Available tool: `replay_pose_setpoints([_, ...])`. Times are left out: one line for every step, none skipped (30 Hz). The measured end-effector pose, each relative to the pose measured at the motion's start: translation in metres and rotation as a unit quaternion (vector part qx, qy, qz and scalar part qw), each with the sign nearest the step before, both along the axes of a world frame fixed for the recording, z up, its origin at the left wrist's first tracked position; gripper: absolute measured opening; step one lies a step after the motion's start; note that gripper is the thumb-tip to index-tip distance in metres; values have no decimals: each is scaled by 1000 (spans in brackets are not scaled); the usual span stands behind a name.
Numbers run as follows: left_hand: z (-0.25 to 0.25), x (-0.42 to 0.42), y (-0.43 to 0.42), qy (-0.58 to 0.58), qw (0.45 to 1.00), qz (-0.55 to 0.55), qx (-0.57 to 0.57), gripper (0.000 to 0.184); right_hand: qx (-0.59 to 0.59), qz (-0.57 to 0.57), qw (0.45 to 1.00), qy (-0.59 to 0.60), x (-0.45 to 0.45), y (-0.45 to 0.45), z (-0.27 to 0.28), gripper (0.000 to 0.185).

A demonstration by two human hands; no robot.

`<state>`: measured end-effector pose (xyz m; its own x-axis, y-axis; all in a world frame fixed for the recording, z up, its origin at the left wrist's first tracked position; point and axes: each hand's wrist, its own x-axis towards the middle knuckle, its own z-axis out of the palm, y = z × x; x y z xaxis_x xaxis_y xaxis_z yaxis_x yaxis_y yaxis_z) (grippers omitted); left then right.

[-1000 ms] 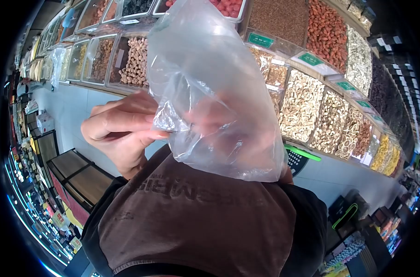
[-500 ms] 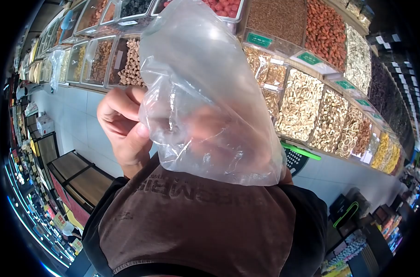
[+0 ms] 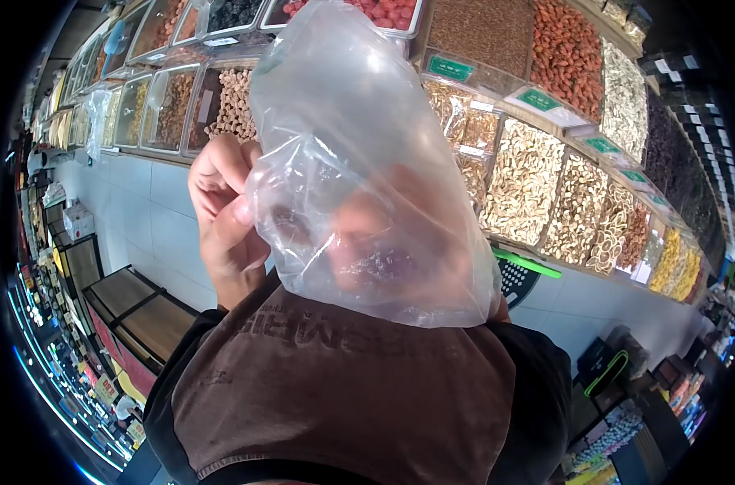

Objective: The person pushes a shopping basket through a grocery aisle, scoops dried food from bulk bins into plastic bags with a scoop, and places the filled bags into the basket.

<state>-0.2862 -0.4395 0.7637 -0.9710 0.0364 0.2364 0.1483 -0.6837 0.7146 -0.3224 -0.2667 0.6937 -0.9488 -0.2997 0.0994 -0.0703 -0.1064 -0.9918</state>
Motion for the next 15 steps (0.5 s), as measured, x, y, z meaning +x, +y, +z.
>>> replay_pose_setpoints([0,0,-1,-1,1000,0,0,13,0,0,1000,-1,0,0,0,24])
replay_pose_setpoints([-1,-1,-2,17,1000,-2,-8,13,0,0,1000,-2,0,1,0,24])
replay_pose_setpoints([-1,-1,-2,27,1000,-3,-12,13,-1,-1,1000,-2,0,1,-1,24])
replay_pose_setpoints([-1,-1,-2,36,999,-4,-16,13,0,-1,1000,-3,0,1,0,24])
replay_pose_setpoints([0,0,-1,29,999,-30,-12,13,0,-2,1000,-4,1,1,0,24])
replay_pose_setpoints([1,0,-1,26,999,-48,-9,13,0,-3,1000,-4,1,2,0,24])
replay_pose_setpoints([2,1,-1,22,998,-65,-6,12,-2,-2,1000,-3,-1,4,0,24])
replay_pose_setpoints([3,1,-1,18,996,-82,-3,12,3,-4,1000,-3,1,3,0,24])
replay_pose_setpoints([3,2,-1,18,995,-93,-17,12,2,-5,1000,-4,1,4,-1,24])
replay_pose_setpoints([2,2,-1,19,995,-100,-24,12,3,-6,1000,-4,1,5,-1,24])
replay_pose_setpoints([2,1,0,19,994,-106,-30,12,3,-7,1000,-4,1,6,-1,24])
replay_pose_setpoints([0,0,-1,28,994,-85,-61,12,4,-7,1000,-4,1,6,0,24])
replay_pose_setpoints([-1,-1,-1,36,993,-63,-93,13,5,-7,1000,-3,1,6,-1,24])
replay_pose_setpoints([-1,-1,-2,44,990,-41,-124,14,3,-7,1000,-3,1,7,0,24])
replay_pose_setpoints([-1,-1,0,44,990,-41,-124,14,4,-9,1000,-3,1,7,0,24])
